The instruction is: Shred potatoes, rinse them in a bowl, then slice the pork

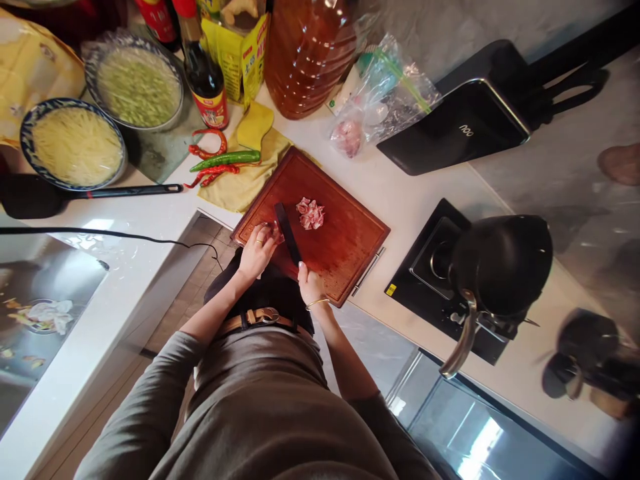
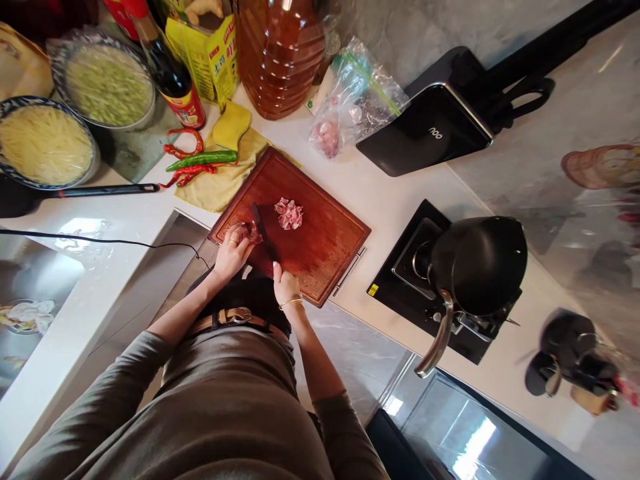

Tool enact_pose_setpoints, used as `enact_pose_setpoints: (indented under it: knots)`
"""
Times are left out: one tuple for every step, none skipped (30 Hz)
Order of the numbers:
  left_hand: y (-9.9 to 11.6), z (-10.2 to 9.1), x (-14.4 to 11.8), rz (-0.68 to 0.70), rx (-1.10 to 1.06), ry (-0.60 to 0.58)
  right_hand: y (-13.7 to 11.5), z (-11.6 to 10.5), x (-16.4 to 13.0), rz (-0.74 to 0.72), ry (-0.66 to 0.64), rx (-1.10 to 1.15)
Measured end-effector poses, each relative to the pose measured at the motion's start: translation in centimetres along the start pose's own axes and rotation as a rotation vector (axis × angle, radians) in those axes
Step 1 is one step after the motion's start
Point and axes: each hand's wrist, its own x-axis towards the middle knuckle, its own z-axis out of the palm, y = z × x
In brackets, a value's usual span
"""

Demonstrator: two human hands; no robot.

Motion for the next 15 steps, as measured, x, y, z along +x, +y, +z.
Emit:
enact_pose_setpoints:
  knots:
    - [-0.1, -0.1, 0.0, -0.004, -0.001, 0.005, -0.1, 0.2, -0.3, 0.005, 0.010, -0.023]
    - [-0.1, -0.2, 0.0, -0.015, -0.001, 0.008, -0.3, 0.4, -0.6, 0.011, 0.013, -0.041]
    - [-0.1, -0.3, 0.0, -0.031, 0.000, 0.007, -0.4, 0.6, -0.9, 0.017, 0.009, -0.054]
    - [0.0, -0.3, 0.0, -0.045, 0.000, 0.004, -0.4, 0.8, -1.1, 0.020, -0.001, -0.066]
    - [0.0, -0.3, -0.1, -0.054, -0.002, 0.000, -0.5, 0.9, -1.4, 0.023, -0.012, -0.079]
    - [0.0, -0.2, -0.1, -0.058, -0.005, -0.002, -0.6, 0.9, -1.6, 0.028, -0.023, -0.094]
    - [0.1, -0.2, -0.1, -0.057, -0.007, 0.000, -0.7, 0.8, -1.8, 0.039, -0.033, -0.113]
    - [0.1, -0.1, -0.1, -0.052, -0.007, 0.008, -0.9, 0.7, -2.0, 0.057, -0.045, -0.134]
    - [0.0, -0.1, -0.2, -0.047, -0.005, 0.018, -1.1, 0.4, -2.0, 0.083, -0.060, -0.158]
    - [0.0, 0.0, -0.2, -0.040, -0.002, 0.030, -1.3, 0.1, -2.0, 0.107, -0.078, -0.180]
    - [0.0, 0.1, -0.2, -0.034, -0.001, 0.042, -1.5, -0.2, -2.0, 0.128, -0.098, -0.200]
    - [-0.1, 0.2, -0.2, -0.030, -0.004, 0.054, -1.6, -0.6, -2.0, 0.142, -0.119, -0.217]
    - [-0.1, 0.2, -0.2, -0.027, -0.010, 0.063, -1.6, -1.0, -2.0, 0.149, -0.139, -0.231]
    - [-0.1, 0.3, -0.2, -0.025, -0.016, 0.073, -1.4, -1.5, -2.0, 0.151, -0.159, -0.239]
    - [-0.2, 0.3, -0.2, -0.021, -0.020, 0.083, -0.9, -1.9, -2.1, 0.151, -0.176, -0.245]
